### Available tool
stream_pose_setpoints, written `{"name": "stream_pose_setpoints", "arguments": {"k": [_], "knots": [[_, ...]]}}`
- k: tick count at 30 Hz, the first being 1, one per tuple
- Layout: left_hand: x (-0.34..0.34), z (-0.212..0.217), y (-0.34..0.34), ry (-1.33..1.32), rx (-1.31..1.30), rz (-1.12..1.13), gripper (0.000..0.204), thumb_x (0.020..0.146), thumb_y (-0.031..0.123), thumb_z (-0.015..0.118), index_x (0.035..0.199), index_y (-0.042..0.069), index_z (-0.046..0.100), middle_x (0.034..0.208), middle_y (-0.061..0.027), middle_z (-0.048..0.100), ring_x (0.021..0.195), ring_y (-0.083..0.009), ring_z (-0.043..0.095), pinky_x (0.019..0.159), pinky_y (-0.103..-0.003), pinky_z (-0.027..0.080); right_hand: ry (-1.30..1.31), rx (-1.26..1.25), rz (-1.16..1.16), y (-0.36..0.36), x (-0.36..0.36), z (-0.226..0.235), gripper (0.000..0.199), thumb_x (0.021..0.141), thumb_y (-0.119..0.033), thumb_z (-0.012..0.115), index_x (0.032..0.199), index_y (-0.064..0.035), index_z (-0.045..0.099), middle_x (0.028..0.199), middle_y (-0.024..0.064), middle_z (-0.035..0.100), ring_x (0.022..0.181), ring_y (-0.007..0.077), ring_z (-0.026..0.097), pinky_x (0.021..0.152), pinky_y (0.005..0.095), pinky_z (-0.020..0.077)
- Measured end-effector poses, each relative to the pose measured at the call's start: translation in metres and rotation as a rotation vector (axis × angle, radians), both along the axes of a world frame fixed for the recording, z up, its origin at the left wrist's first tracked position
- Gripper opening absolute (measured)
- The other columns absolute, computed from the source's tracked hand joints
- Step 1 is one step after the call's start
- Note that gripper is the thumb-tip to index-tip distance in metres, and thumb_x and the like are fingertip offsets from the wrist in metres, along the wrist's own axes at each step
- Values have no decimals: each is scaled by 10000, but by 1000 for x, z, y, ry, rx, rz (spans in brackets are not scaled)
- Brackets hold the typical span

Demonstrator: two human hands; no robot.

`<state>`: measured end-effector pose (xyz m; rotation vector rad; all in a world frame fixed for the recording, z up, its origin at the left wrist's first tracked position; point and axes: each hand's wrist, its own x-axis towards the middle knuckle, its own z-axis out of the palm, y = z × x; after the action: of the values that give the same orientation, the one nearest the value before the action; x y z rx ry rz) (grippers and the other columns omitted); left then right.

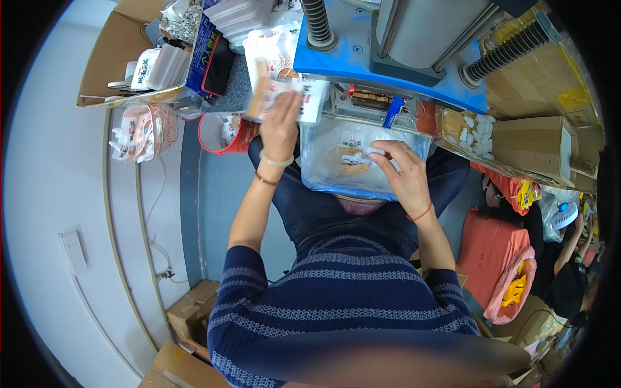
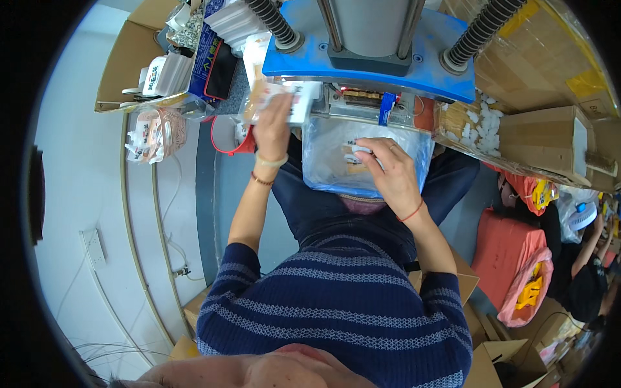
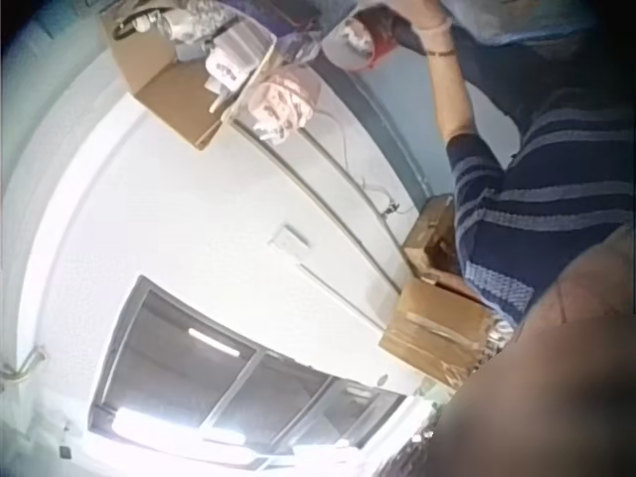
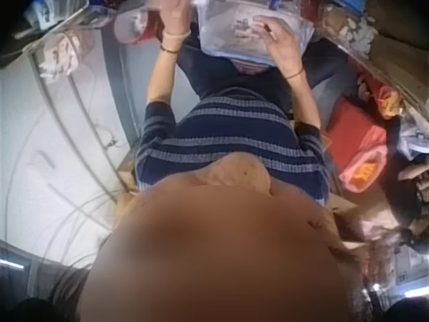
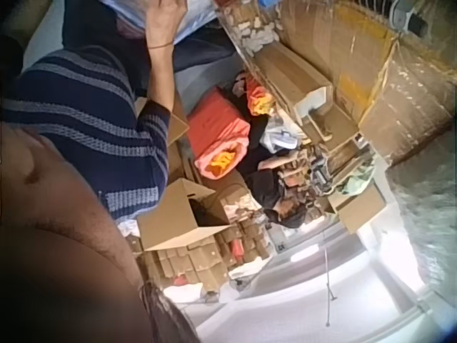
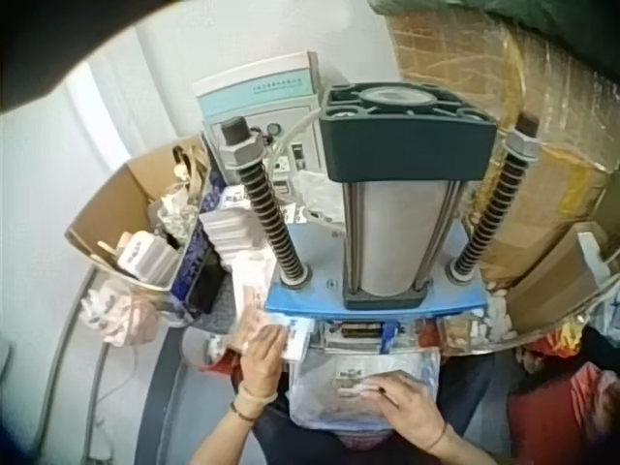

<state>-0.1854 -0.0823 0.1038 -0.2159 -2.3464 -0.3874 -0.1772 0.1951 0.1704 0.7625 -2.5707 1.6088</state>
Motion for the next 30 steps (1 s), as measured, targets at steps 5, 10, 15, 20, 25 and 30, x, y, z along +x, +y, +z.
{"name": "stream_pose_setpoints", "arguments": {"k": [5, 10, 15, 20, 25, 30], "knots": [[3, -26, -7, -231, 124, -89, 413, 656, -96, 554, 1030, 22, 683, 1111, -140, 677, 1100, -315, 616, 961, -399, 470, -35, 30, -15, 2, 3, -11, 213, 826, -39, 710, 1034, -19, 669, 981, 114, 677, 799, 205, 647, 724, 296, 507], [26, 31, 28, -427, 685, -294, 284, 801, -101, 603, 1043, 1, 712, 1055, -117, 707, 974, -187, 674, 864, -275, 509, -99, -31, -15, 6, 19, -19, 208, 825, -34, 706, 1031, -15, 683, 997, 108, 681, 830, 203, 650, 750, 291, 505], [37, 34, 54, -679, 1115, -362, 188, 840, -60, 633, 1004, -28, 720, 947, -80, 720, 920, -103, 638, 822, -230, 502, -79, -121, -66, -5, 9, 11, 209, 807, -16, 719, 1014, -13, 689, 988, 113, 697, 856, 208, 646, 782, 291, 497], [36, 53, 72, -774, 1023, -413, 144, 887, 62, 678, 992, -26, 724, 858, -29, 722, 813, -58, 623, 727, -212, 503, 245, -93, -13, -2, -16, 35, 207, 788, -17, 732, 990, -20, 685, 954, 110, 698, 865, 236, 643, 775, 318, 496], [30, 45, 62, -1251, 1129, -475, 180, 893, 147, 703, 973, -12, 728, 829, -7, 702, 749, -24, 577, 641, -192, 463, 167, 259, 271, 18, -40, 44, 159, 864, -132, 671, 968, -11, 665, 930, 118, 674, 839, 271, 633, 754, 346, 497], [20, 10, 69, -1230, 1399, -481, 206, 890, 121, 700, 1041, -19, 714, 922, -38, 718, 820, -49, 618, 730, -206, 504, -57, 117, 117, 19, -41, 20, 165, 855, -114, 690, 991, -21, 680, 927, 102, 679, 809, 221, 637, 745, 310, 497]]}}
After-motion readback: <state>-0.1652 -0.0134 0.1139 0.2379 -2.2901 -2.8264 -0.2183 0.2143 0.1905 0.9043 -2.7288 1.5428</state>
